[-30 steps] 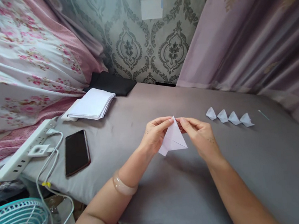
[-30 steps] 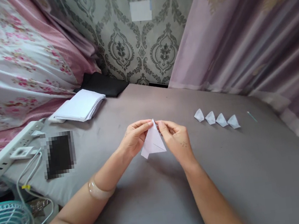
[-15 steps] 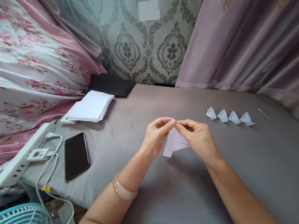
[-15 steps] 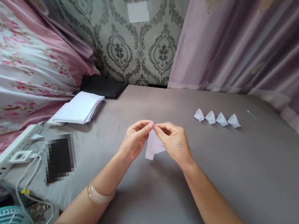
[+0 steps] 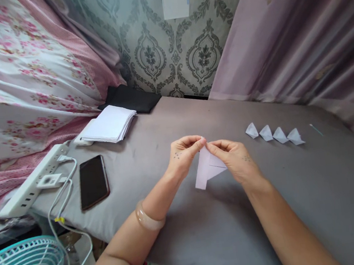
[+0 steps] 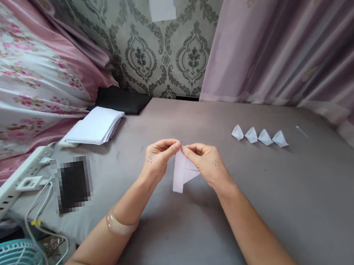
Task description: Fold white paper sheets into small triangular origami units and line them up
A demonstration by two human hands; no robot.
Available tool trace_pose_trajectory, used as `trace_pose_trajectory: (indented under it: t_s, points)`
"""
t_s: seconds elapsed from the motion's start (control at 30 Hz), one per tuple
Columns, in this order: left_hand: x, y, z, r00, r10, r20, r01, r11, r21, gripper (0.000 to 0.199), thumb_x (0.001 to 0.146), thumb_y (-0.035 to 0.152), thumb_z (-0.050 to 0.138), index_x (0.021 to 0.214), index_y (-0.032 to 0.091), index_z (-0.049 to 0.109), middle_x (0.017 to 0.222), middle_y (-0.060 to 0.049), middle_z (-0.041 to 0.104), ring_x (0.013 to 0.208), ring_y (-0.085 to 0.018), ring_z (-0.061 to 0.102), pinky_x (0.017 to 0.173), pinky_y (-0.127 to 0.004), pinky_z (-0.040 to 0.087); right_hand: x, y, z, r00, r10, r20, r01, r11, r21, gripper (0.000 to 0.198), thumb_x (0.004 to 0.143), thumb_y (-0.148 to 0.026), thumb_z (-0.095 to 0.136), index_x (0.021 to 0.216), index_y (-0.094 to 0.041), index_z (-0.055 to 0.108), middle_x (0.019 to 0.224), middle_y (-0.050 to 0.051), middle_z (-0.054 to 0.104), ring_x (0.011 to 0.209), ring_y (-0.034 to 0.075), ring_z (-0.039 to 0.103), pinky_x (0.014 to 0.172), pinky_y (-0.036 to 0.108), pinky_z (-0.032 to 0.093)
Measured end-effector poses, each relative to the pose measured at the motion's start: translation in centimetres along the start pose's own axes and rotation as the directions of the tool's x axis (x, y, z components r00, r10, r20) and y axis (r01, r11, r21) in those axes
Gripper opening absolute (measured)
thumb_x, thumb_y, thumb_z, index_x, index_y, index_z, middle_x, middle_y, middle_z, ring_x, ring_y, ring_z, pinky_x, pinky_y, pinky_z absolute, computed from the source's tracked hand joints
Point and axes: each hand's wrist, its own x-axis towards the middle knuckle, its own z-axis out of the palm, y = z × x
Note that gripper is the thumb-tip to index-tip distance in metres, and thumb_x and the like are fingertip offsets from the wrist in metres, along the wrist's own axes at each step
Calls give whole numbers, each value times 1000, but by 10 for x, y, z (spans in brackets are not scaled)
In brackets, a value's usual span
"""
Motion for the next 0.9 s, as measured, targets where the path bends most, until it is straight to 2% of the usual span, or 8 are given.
trace_pose_trajectory:
  t_s: [0.27,0.4,0.47,0.53,0.63,0.7,0.77,0.9]
  points:
    - [3,-6,-3,997,-64,52,67,996,-65,23,59,29,86,70,14,73,67,-1,67,63,-8,57,65,-22,43,4,3,-4,1000,-11,21,12,1000,-20,30,66,-42,78,85,-20,76,85,5,75,74,16,66,71,30,50]
    - [6,-10,-5,989,-109,101,114,993,-43,22,64,31,83,72,14,72,69,-2,67,64,-9,57,66,-23,45,6,-1,-4,993,111,26,-112,993,45,32,57,-42,82,79,-18,75,75,4,74,63,14,63,63,28,49]
    - [7,-11,-9,986,-75,146,66,996,65,21,72,33,77,77,14,72,70,-3,67,65,-11,58,69,-25,47,8,-1,-9,979,202,30,-204,975,86,31,55,-39,83,75,-16,74,67,3,71,55,13,59,56,27,46]
    - [8,-11,-13,980,57,193,-104,965,240,21,79,35,70,88,16,72,78,-6,69,72,-14,61,75,-28,49,12,0,-17,958,285,41,-288,948,133,27,55,-35,82,71,-16,72,61,2,69,50,12,56,50,25,43]
    - [7,-7,-16,880,303,366,-452,772,446,25,85,31,64,107,23,71,109,-10,69,102,-20,61,96,-36,45,18,6,-33,935,340,97,-353,919,177,22,59,-32,79,69,-15,69,59,2,67,49,12,56,47,25,41]
    - [5,-5,-15,778,342,528,-601,652,463,25,87,27,62,110,27,71,122,-9,66,121,-23,53,108,-42,37,22,12,-41,937,317,146,-340,925,172,21,63,-34,75,70,-14,68,59,2,66,51,13,56,49,25,43]
    - [2,-3,-12,709,302,638,-653,621,432,23,88,25,59,106,29,73,122,-8,67,129,-24,49,111,-45,33,24,17,-44,941,277,196,-307,940,148,22,67,-36,72,69,-15,67,58,2,65,52,13,57,50,25,44]
    - [-3,-5,-8,679,201,707,-608,693,387,20,88,23,61,100,30,75,113,-7,72,122,-23,57,111,-43,35,27,25,-38,949,205,241,-235,967,100,22,73,-37,66,64,-17,62,53,1,62,51,14,58,51,26,47]
